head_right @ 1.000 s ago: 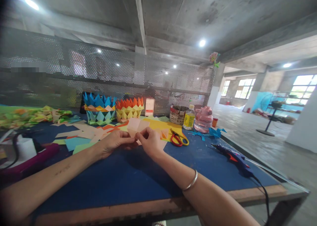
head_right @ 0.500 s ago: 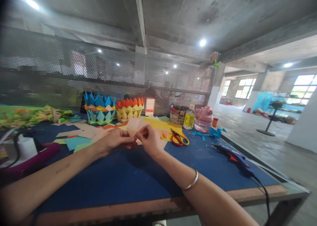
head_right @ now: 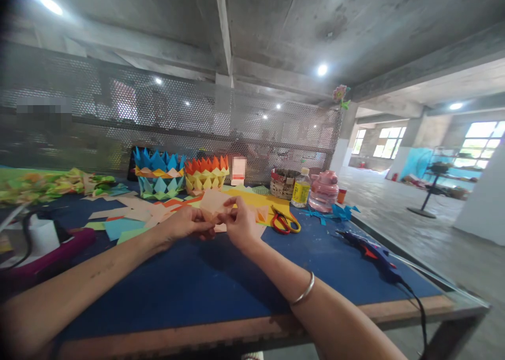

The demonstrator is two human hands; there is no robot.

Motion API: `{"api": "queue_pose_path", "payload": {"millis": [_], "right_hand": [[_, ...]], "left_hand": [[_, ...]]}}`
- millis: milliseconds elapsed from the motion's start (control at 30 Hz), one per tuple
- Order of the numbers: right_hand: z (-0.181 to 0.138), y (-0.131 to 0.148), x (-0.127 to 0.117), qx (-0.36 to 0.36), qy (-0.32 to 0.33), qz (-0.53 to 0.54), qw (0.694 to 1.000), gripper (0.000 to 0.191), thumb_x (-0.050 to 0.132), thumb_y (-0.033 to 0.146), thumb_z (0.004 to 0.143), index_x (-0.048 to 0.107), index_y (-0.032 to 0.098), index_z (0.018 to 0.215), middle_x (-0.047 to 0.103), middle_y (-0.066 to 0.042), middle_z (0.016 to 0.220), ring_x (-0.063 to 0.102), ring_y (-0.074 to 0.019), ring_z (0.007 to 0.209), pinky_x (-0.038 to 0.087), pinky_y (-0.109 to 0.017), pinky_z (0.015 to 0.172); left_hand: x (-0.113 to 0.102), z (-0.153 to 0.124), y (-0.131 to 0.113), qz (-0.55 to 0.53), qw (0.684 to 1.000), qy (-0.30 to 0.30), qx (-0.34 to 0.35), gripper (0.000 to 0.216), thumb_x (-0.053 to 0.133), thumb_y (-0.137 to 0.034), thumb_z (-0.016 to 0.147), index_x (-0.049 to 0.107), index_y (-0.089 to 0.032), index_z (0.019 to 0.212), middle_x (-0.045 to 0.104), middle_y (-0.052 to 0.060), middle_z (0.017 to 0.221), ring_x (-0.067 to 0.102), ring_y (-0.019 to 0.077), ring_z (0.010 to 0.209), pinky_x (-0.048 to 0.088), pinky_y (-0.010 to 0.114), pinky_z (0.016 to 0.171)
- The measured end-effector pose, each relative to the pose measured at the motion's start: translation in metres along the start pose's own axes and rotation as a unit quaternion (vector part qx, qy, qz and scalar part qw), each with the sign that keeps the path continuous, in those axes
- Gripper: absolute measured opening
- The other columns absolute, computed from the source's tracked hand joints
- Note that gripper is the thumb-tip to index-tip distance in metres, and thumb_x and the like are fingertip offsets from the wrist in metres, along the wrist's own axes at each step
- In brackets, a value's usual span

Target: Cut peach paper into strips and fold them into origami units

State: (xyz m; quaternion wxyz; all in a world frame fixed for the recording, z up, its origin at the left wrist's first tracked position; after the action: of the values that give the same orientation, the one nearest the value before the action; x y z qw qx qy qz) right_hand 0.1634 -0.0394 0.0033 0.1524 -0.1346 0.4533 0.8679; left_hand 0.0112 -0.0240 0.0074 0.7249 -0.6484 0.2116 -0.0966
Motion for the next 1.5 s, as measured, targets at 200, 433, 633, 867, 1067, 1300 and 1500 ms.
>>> {"api": "queue_pose_path", "payload": {"millis": [200, 433, 633, 867, 1067, 1300, 1500], "right_hand": [[0.001, -0.001, 0.001, -0.003, 0.0, -0.004, 1.0, 0.014, 0.049, 0.019, 0.078, 0.043, 0.021, 0.091, 0.061, 0.003, 0.059, 0.055, -0.0117, 0.052, 0.043, -0.023, 0.055], [0.004, -0.001, -0.006, -0.019, -0.041, -0.048, 0.998, 0.042, 0.06, 0.024, 0.071, 0.04, 0.021, 0.108, 0.056, 0.006, 0.059, 0.054, -0.0118, 0.053, 0.042, -0.023, 0.055], [0.007, -0.006, -0.011, -0.023, -0.04, -0.042, 0.998, 0.04, 0.053, 0.022, 0.073, 0.04, 0.019, 0.111, 0.049, 0.008, 0.055, 0.047, -0.0097, 0.05, 0.039, -0.021, 0.052], [0.003, -0.006, -0.006, -0.03, 0.019, -0.061, 0.998, 0.025, 0.05, 0.018, 0.074, 0.046, 0.021, 0.099, 0.051, 0.007, 0.058, 0.047, -0.0088, 0.05, 0.037, -0.02, 0.05], [-0.004, 0.002, -0.001, -0.08, 0.106, -0.085, 0.988, 0.033, 0.059, 0.02, 0.071, 0.05, 0.022, 0.102, 0.057, 0.002, 0.075, 0.052, -0.0101, 0.062, 0.042, -0.021, 0.056], [-0.002, 0.006, -0.003, -0.076, 0.104, -0.103, 0.986, 0.025, 0.051, 0.009, 0.076, 0.059, 0.02, 0.096, 0.061, 0.001, 0.074, 0.054, -0.0099, 0.065, 0.043, -0.021, 0.059], [0.001, 0.004, -0.003, -0.088, 0.099, -0.107, 0.985, 0.012, 0.056, 0.022, 0.079, 0.066, 0.018, 0.079, 0.067, -0.002, 0.079, 0.057, -0.0116, 0.069, 0.042, -0.022, 0.061]], "left_hand": [[0.001, 0.001, -0.003, 0.013, 1.0, -0.023, 0.01, 0.026, 0.076, -0.034, 0.054, 0.059, -0.015, 0.055, 0.067, 0.004, 0.055, 0.061, 0.0165, 0.055, 0.046, 0.027, 0.056], [-0.008, 0.008, 0.008, 0.09, 0.994, -0.02, 0.054, 0.017, 0.07, -0.029, 0.058, 0.061, -0.015, 0.056, 0.065, 0.002, 0.052, 0.057, 0.0138, 0.048, 0.041, 0.023, 0.049], [-0.015, 0.01, 0.012, 0.05, 0.998, -0.033, 0.025, 0.021, 0.072, -0.033, 0.057, 0.063, -0.014, 0.059, 0.068, 0.006, 0.062, 0.062, 0.017, 0.06, 0.045, 0.024, 0.053], [-0.025, 0.01, 0.005, -0.139, 0.985, -0.1, -0.004, 0.02, 0.071, -0.03, 0.062, 0.063, -0.014, 0.069, 0.068, 0.006, 0.074, 0.064, 0.0155, 0.071, 0.051, 0.025, 0.064], [-0.025, 0.011, 0.003, -0.177, 0.977, -0.121, 0.013, 0.014, 0.065, -0.024, 0.065, 0.059, -0.015, 0.074, 0.068, 0.004, 0.068, 0.062, 0.0124, 0.057, 0.049, 0.022, 0.056], [-0.025, 0.011, 0.001, -0.183, 0.971, -0.153, 0.015, 0.014, 0.062, -0.022, 0.063, 0.059, -0.015, 0.075, 0.067, 0.002, 0.067, 0.063, 0.0125, 0.053, 0.05, 0.022, 0.053], [-0.02, 0.011, 0.002, -0.204, 0.97, -0.129, 0.024, 0.012, 0.063, -0.021, 0.068, 0.058, -0.016, 0.078, 0.066, 0.002, 0.066, 0.062, 0.0114, 0.054, 0.049, 0.02, 0.049]]}}
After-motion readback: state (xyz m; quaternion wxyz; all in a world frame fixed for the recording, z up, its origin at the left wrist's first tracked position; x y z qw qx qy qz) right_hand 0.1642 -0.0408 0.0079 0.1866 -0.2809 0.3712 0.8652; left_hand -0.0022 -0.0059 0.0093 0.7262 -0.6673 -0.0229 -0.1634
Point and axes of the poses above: each hand's wrist, its own z-axis towards the middle knuckle, its own x-axis out of the palm, y = z × x, the point moved 1 cm from there along z, towards the middle knuckle
